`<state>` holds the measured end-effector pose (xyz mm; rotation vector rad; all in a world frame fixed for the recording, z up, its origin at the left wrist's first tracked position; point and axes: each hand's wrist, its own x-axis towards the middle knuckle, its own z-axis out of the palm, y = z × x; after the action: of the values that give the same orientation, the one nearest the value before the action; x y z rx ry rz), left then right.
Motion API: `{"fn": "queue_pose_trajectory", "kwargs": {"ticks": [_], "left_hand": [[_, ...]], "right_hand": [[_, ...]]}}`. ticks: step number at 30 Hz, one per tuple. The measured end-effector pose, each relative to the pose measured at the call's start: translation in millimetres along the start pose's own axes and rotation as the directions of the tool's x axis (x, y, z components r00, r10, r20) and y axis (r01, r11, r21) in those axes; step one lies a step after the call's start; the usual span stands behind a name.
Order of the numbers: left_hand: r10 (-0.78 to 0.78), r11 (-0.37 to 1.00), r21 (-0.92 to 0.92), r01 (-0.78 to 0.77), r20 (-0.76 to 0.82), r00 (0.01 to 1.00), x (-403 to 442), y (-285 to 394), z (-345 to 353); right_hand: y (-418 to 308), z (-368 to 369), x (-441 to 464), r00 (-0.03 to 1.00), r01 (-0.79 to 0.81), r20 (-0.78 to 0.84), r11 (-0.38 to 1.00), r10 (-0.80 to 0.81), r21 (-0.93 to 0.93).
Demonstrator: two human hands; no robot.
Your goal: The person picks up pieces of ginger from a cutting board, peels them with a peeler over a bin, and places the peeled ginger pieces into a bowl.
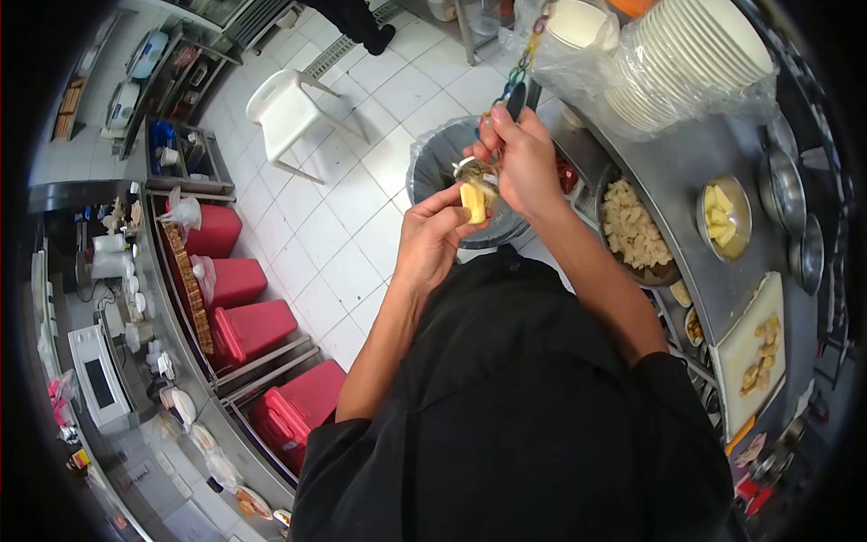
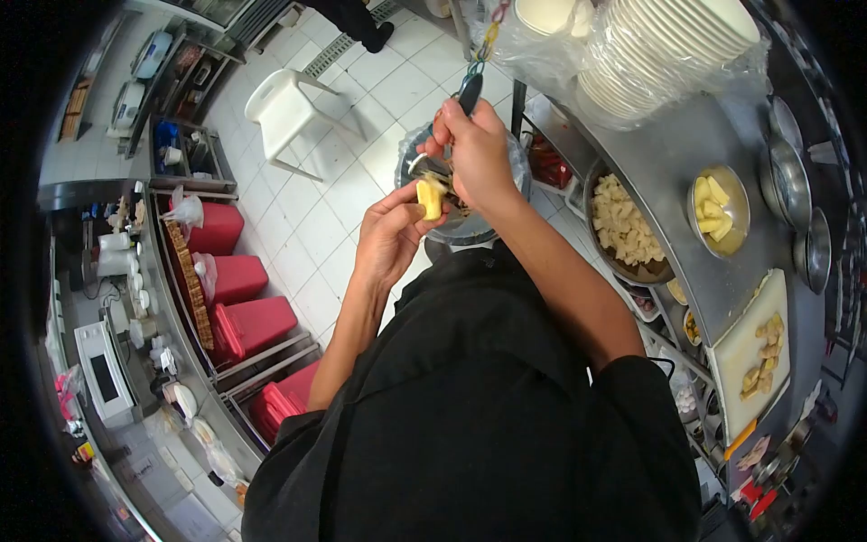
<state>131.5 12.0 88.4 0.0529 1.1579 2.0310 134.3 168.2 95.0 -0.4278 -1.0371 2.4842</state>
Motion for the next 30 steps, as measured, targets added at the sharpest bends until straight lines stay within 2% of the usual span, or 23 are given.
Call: {"fn": "queue_pose_trajectory", "kwargs": {"ticks": [1, 3, 5, 7, 10, 12, 13, 15, 18, 25, 30], "left_hand": [[-0.009, 1.000, 0.024, 0.009, 0.017, 1.000, -1, -1, -2], [-0.026, 0.999, 0.045, 0.024, 0.033, 0.999, -4, 1, 2], [-0.019, 0.997, 0.070, 0.016, 0.045, 0.999, -2, 7, 2], [0.075, 0.997, 0.004, -0.075, 0.027, 0.997, -1, 7, -1], [0.079, 0.997, 0.027, -0.078, -0.034, 0.996, 1, 12, -1], [0.093, 0.995, 0.027, -0.092, -0.045, 0.995, 3, 14, 0], [0.093, 0.995, 0.027, -0.092, -0.047, 0.995, 2, 15, 1], [0.087, 0.996, 0.020, -0.086, -0.065, 0.994, 3, 17, 4], [0.086, 0.996, 0.018, -0.085, -0.083, 0.993, 5, 17, 6], [0.072, 0.988, 0.136, -0.067, -0.032, 0.997, 10, 11, 10], [0.097, 0.972, 0.220, -0.080, -0.067, 0.993, 12, 10, -1]], "right_hand": [[9, -5, 11, 0.999, 0.026, -0.018, 0.997, -0.027, -0.074], [23, -16, 38, 0.997, 0.039, -0.068, 0.995, -0.045, -0.093], [28, -18, 53, 0.988, 0.051, -0.121, 0.944, -0.096, -0.327], [22, -12, 51, 0.991, 0.065, -0.089, 0.938, -0.101, -0.340], [3, 2, 39, 0.992, 0.105, -0.034, 0.955, -0.119, -0.277], [-9, 8, 25, 0.993, 0.119, 0.036, 0.988, -0.116, -0.102], [-14, 11, 18, 0.993, 0.113, 0.037, 0.988, -0.110, -0.101], [-21, 14, 4, 0.993, 0.052, 0.108, 0.999, -0.052, 0.002], [-21, 15, -12, 0.988, 0.000, 0.151, 0.998, -0.009, 0.055], [-9, 3, -16, 0.988, 0.022, 0.155, 0.999, -0.026, 0.028], [11, 2, 1, 0.998, 0.010, 0.064, 1.000, -0.008, -0.023]]}}
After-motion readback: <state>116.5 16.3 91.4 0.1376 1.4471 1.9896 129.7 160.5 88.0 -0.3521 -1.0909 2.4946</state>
